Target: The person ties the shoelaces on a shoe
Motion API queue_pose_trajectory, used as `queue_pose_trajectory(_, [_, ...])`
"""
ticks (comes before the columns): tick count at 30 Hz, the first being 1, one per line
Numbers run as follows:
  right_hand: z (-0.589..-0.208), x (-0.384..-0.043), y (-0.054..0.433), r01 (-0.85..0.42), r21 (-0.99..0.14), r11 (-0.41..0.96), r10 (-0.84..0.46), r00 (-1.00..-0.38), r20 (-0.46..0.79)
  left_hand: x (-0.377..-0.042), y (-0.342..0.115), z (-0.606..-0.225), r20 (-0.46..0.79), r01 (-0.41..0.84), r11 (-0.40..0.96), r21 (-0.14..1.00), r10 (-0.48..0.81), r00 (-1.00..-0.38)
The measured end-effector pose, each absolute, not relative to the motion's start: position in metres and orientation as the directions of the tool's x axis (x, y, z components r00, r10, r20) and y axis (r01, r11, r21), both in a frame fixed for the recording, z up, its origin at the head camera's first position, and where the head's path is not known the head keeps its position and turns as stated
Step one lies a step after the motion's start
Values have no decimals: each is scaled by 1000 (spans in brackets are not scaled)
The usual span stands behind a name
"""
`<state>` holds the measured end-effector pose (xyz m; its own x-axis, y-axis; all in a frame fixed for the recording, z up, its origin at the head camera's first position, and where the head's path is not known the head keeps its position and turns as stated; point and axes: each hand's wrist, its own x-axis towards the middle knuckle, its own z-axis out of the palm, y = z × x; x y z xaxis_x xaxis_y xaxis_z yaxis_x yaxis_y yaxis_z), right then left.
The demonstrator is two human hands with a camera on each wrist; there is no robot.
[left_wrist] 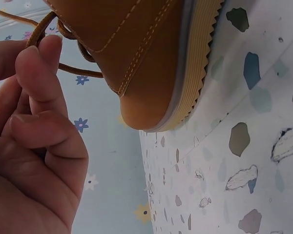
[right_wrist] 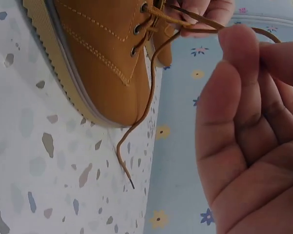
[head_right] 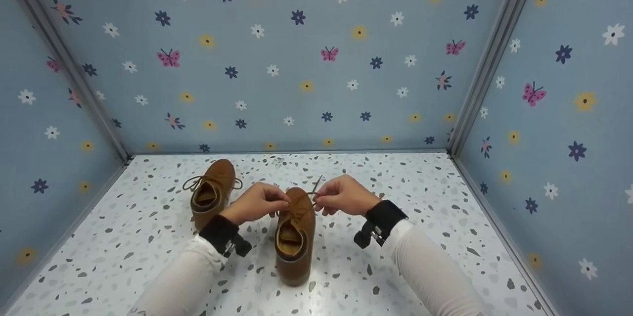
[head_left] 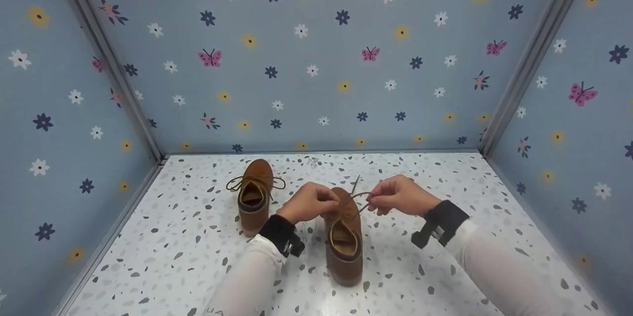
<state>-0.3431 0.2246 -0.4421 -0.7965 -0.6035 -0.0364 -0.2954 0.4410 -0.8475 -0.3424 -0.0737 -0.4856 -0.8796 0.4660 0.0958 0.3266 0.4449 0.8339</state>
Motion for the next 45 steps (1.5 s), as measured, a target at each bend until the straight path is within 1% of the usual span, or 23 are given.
queue_pose_trajectory(2, [-443, -338, 220, -338, -841, 423, -605, -796, 15, -342, -73, -486, 98, 321, 440, 839, 459, -883])
queue_pose_trajectory(5, [-445, -329, 214, -440, -799, 411, -612, -782, 116, -342, -72, -486, 100, 315, 436, 843, 448, -888])
queue_pose_trajectory(8, [-447, -320, 209, -585, -694, 418, -632, -737, 240, -342, -70, -486, 98, 304, 426, 852, 441, -892])
queue_pose_trajectory(10, [-447, -315, 207, -683, -592, 429, -647, -689, 327, -342, -70, -487, 100, 302, 420, 856, 439, -893])
queue_pose_trajectory(12, [-449, -311, 204, -767, -478, 428, -668, -625, 404, -342, -69, -487, 102, 301, 410, 861, 439, -892])
queue_pose_trajectory(17, [-451, -304, 198, -881, -233, 412, -717, -471, 513, -342, -69, -488, 116, 313, 406, 859, 441, -890])
queue_pose_trajectory(21, [-451, -301, 195, -915, -102, 390, -735, -376, 564, -343, -70, -489, 131, 327, 401, 856, 444, -887])
queue_pose_trajectory(24, [-451, -301, 193, -928, -53, 369, -737, -327, 592, -344, -71, -489, 130, 327, 398, 857, 447, -885])
queue_pose_trajectory(26, [-452, -301, 192, -932, -36, 360, -738, -309, 599, -344, -71, -489, 126, 325, 400, 857, 448, -885])
queue_pose_trajectory(32, [-452, -301, 189, -937, 3, 350, -753, -280, 595, -343, -71, -489, 123, 325, 413, 851, 445, -887])
queue_pose_trajectory(38, [-456, -301, 184, -941, 115, 318, -785, -193, 588, -342, -70, -489, 129, 326, 406, 854, 443, -887])
queue_pose_trajectory(41, [-460, -301, 180, -938, 159, 309, -801, -166, 575, -342, -70, -489, 134, 328, 401, 855, 441, -887])
queue_pose_trajectory(45, [-465, -301, 175, -937, 178, 299, -819, -156, 553, -342, -70, -490, 145, 340, 404, 849, 441, -886])
